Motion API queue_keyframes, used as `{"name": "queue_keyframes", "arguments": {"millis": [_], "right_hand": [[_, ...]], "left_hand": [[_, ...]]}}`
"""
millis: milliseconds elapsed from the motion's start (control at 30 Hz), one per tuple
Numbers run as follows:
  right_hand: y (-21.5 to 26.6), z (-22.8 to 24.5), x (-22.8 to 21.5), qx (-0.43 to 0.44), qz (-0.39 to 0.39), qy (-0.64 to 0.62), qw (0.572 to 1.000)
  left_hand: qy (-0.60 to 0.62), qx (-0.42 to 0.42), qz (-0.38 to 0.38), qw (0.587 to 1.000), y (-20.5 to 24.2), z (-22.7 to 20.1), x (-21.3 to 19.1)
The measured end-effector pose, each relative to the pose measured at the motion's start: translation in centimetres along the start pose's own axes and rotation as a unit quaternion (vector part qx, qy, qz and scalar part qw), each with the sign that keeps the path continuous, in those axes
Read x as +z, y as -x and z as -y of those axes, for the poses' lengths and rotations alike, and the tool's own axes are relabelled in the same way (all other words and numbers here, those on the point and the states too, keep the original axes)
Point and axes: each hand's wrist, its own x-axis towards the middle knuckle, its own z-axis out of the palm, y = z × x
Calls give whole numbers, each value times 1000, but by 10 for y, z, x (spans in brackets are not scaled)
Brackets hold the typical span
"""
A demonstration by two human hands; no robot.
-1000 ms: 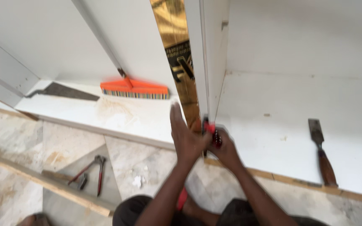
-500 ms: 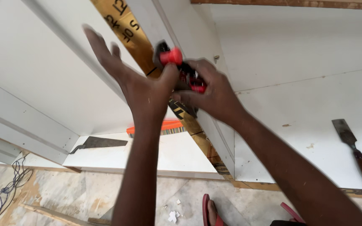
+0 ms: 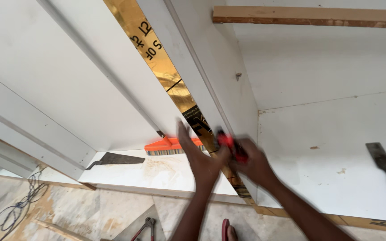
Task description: The person sits on the floor and uses a chisel to trim the edge of a wooden frame attached to a white cabinet. They then use a hand plane to smooth the same edge. A second person is visible in the background using a power sander on a separate piece of wood.
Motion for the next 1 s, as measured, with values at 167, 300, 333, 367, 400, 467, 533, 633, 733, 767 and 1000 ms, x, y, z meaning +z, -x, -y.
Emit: {"name": "queue_keyframes", "arguments": {"millis": [167, 300, 333, 367, 400, 467, 533, 633, 733, 767, 1000], "right_hand": [[-127, 116, -20, -226, -47, -1, 973], [-139, 137, -26, -220, -33, -21, 975], [-131, 127, -26, -217, -27, -17, 976], [-113, 110, -24, -210, -27, -15, 977], [-92, 88, -21, -204, -27, -13, 979], [-40, 40, -11, -74, -3, -39, 996], [11, -4, 0, 57, 3, -7, 998], [56, -42, 7, 88, 13, -71, 994], [38, -22, 5, 26, -2, -26, 999], [14, -4, 3, -36, -19, 6, 999], [-176, 160, -24, -255, -79, 25, 963]], "left_hand": [[-47, 244, -53, 967, -175, -32, -51], [13, 174, 4, 985, -182, -32, -62], [18, 144, 13, 989, -171, -28, -56], [5, 119, 14, 993, -145, -23, -44], [-8, 94, 15, 995, -120, -16, -31], [22, 24, 33, 999, -56, -3, -6], [-19, -64, 60, 996, 5, 4, 13], [-40, -134, 72, 988, 52, 11, 25], [-11, -119, 43, 992, 40, 2, 13], [12, -96, 27, 995, 17, -2, 5], [-78, 177, -53, 980, -234, -38, -67]]}}
